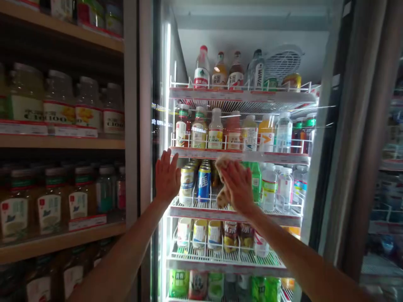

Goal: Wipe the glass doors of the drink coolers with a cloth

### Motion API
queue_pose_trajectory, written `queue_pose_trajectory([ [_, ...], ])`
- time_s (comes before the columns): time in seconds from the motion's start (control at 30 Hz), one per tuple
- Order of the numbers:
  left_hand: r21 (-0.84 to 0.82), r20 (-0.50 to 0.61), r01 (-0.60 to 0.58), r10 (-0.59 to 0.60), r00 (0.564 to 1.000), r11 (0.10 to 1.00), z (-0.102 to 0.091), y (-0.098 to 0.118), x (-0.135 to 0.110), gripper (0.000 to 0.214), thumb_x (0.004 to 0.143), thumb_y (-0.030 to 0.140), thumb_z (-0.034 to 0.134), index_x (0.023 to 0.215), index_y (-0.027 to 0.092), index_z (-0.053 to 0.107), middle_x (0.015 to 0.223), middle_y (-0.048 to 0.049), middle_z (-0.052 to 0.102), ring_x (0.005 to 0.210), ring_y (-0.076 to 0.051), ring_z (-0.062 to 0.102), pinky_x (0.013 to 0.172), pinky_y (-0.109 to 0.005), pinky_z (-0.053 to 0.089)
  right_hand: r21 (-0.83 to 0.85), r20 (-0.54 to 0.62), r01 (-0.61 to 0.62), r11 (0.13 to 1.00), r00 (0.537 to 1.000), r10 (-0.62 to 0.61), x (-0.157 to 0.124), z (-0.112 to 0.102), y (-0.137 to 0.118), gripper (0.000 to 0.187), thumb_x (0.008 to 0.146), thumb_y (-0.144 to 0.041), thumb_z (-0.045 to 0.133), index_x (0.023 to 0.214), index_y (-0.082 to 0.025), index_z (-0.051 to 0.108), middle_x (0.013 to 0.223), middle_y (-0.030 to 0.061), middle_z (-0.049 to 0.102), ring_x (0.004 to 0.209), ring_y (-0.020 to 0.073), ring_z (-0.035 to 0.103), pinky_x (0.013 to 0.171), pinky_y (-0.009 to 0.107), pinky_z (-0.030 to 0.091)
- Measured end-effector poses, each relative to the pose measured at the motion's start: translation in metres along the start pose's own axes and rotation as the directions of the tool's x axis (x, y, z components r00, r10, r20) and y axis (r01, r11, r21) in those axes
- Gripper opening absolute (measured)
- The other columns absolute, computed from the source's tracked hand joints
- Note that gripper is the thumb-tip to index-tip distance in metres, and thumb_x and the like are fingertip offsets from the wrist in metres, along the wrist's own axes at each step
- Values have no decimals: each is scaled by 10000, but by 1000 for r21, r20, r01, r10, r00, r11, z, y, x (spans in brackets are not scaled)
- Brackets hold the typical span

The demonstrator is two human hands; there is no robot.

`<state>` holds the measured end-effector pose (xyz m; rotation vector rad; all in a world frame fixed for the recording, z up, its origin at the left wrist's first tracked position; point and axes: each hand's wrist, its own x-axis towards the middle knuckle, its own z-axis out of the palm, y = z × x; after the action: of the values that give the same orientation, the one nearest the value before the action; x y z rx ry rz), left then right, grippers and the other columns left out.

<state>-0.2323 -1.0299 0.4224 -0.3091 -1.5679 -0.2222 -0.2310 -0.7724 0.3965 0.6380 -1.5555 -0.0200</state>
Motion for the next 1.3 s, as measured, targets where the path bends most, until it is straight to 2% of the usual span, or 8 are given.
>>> queue_pose_trajectory([
  [0.17,-141,122,-10,27,992,990,-22,-10,-1,426,935,306,250,1313,187,406,1424,-95,380,1361,-179,260,1099,-424,277,246,140,486,839,838,-527,-26,20,-84,494,844,-221,407,1338,-210,408,1429,9,386,1372,192,192,1154,442,61],
  [0.43,-193,133,213,-189,973,958,-56,-27,-28,416,935,330,253,1261,162,449,1318,-108,500,1237,-166,453,1048,-364,372,225,152,204,953,959,-241,56,42,-103,545,854,-179,387,1393,-214,313,1442,39,361,1363,232,229,1138,487,87],
  [0.6,-92,156,187,-171,973,978,-54,-22,-43,393,929,325,276,1213,152,486,1357,-138,446,1291,-201,386,1059,-411,346,462,185,503,731,751,-634,-30,30,-138,618,765,-235,512,1360,-158,365,1396,50,426,1321,195,294,1124,370,215],
  [0.67,-54,170,125,-114,979,991,-51,-16,-45,375,921,312,313,1227,168,475,1389,-136,407,1324,-215,333,1069,-437,323,465,177,530,709,729,-662,-49,24,-125,587,769,-231,497,1344,-178,391,1394,31,430,1321,181,289,1126,380,211],
  [0.87,-30,74,-13,15,997,999,-28,23,-29,415,906,283,378,1314,204,376,1453,-134,308,1379,-228,207,1084,-470,274,10,50,55,998,997,-56,-8,-2,4,554,833,-183,432,1374,-262,344,1410,37,411,1374,232,195,1117,534,69],
  [0.97,-55,54,-83,86,995,995,-10,51,-20,427,905,268,376,1325,192,361,1456,-138,303,1390,-223,169,1095,-467,245,-91,51,-37,995,998,42,-28,-22,34,567,839,-197,429,1390,-266,314,1433,54,376,1381,241,188,1106,531,117],
  [1.13,-53,69,-207,210,975,977,18,85,-23,432,884,251,419,1309,175,401,1438,-140,341,1393,-229,153,1123,-477,130,-36,260,303,952,923,-284,-119,-41,27,572,776,-94,444,1301,-321,446,1400,-40,428,1373,192,219,1146,464,54],
  [1.3,-12,39,-254,255,966,967,31,90,-30,489,863,263,459,1340,201,371,1434,-123,352,1392,-230,146,1126,-481,100,-275,64,-75,959,993,96,-107,-61,109,577,839,-184,433,1399,-221,297,1454,100,331,1381,244,199,1105,532,133],
])
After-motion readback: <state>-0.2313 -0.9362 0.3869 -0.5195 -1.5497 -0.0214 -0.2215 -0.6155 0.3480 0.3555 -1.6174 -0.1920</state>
